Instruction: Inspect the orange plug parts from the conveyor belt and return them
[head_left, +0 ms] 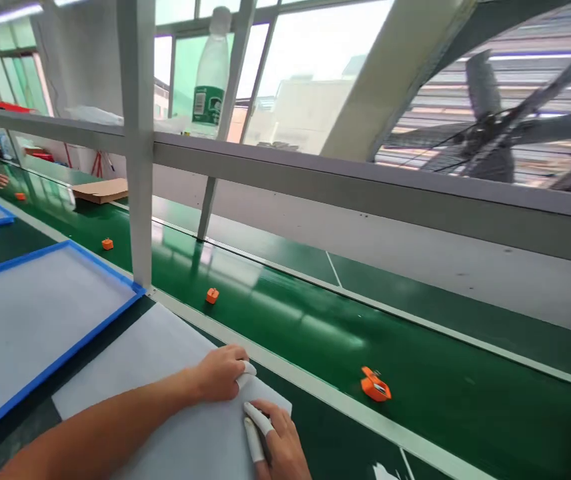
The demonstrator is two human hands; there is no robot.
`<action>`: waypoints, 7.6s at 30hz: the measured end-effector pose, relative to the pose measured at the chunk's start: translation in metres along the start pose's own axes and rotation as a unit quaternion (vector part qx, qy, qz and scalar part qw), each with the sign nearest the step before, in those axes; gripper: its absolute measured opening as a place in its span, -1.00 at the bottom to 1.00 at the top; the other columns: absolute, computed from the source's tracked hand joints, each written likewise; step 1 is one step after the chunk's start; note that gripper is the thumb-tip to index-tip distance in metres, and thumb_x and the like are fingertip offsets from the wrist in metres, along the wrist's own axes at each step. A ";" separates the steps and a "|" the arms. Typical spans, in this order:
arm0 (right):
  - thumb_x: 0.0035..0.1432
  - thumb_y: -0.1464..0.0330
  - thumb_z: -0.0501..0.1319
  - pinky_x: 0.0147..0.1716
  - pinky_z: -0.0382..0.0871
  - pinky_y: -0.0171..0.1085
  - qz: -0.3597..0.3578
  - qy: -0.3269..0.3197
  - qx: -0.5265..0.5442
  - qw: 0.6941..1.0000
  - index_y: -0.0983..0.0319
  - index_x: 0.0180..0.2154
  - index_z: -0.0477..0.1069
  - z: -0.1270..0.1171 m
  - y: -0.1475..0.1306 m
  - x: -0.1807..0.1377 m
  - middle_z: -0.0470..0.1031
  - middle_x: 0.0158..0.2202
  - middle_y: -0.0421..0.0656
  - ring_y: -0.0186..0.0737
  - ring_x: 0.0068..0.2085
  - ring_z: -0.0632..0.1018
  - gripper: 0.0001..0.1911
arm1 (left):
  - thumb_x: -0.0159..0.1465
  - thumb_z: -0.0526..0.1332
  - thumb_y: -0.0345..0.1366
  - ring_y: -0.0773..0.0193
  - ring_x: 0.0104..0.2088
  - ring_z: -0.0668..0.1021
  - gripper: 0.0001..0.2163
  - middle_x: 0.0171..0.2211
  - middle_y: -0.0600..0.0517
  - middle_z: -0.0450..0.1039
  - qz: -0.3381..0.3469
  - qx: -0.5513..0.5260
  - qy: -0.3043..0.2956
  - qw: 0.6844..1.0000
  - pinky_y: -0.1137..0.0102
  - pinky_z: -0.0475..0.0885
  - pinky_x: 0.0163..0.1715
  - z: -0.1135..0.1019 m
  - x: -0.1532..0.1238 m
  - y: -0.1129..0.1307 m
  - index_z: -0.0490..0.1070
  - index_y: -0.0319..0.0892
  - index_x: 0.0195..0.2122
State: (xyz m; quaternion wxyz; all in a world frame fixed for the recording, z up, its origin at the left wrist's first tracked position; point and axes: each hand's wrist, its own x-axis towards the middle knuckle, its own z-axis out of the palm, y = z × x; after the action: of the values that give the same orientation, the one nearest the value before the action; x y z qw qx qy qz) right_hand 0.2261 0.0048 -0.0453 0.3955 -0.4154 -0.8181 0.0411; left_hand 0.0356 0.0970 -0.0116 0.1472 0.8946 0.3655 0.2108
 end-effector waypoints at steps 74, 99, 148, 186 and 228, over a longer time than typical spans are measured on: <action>0.24 0.55 0.09 -0.01 0.49 -0.07 0.096 0.125 0.121 0.980 0.16 0.07 0.38 -0.014 -0.026 0.014 0.48 -0.04 -0.04 -0.12 -0.03 0.51 -0.61 | 0.30 0.23 -0.11 0.11 -0.14 0.56 -0.72 -0.18 -0.09 0.55 -0.206 -0.468 -0.038 0.858 0.23 0.48 -0.13 -0.058 -0.027 0.057 0.55 -0.21 -0.12; 0.22 0.53 0.24 -0.12 0.56 -0.12 0.073 0.095 0.187 0.975 0.09 -0.01 0.43 -0.013 -0.053 0.014 0.52 -0.11 -0.12 -0.16 -0.10 0.59 -0.66 | 0.26 0.24 -0.19 0.11 -0.11 0.62 -0.72 -0.18 -0.02 0.63 -0.245 -0.480 0.017 0.842 0.32 0.51 -0.07 -0.027 -0.075 0.058 0.56 -0.13 -0.05; 0.16 0.17 0.37 0.16 0.43 0.00 0.355 -0.083 0.497 0.788 0.09 0.17 0.38 -0.020 -0.045 0.016 0.55 0.08 -0.10 -0.04 0.08 0.57 -0.45 | 0.32 0.24 -0.25 0.06 0.08 0.57 -0.68 0.05 -0.01 0.58 -0.224 -0.530 -0.012 0.818 0.19 0.44 0.16 -0.025 -0.076 0.056 0.51 -0.11 0.09; 0.22 -0.01 0.24 -0.08 0.58 -0.01 0.372 -0.018 0.411 0.832 0.12 0.02 0.54 -0.020 -0.039 0.019 0.64 -0.07 -0.08 -0.03 -0.17 0.66 -0.54 | 0.28 0.31 -0.34 0.03 0.16 0.51 -0.53 0.27 -0.09 0.35 -0.203 -0.605 -0.037 0.769 0.14 0.34 0.25 -0.028 -0.077 0.056 0.38 -0.12 0.22; 0.27 0.17 0.26 0.13 0.45 0.00 0.317 -0.054 0.421 0.848 0.08 0.05 0.50 -0.026 -0.047 0.020 0.53 0.09 -0.08 -0.03 0.07 0.56 -0.66 | 0.26 0.33 -0.17 0.01 0.05 0.58 -0.64 0.04 -0.09 0.57 -0.249 -0.611 0.005 0.752 0.12 0.47 0.12 -0.021 -0.073 0.051 0.52 -0.16 0.05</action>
State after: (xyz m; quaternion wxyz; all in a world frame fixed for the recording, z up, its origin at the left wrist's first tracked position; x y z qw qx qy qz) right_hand 0.2070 -0.0181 0.0037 0.4534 -0.4433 -0.5660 0.5268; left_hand 0.0090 0.0116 0.0085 0.7077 0.4906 0.3694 0.3492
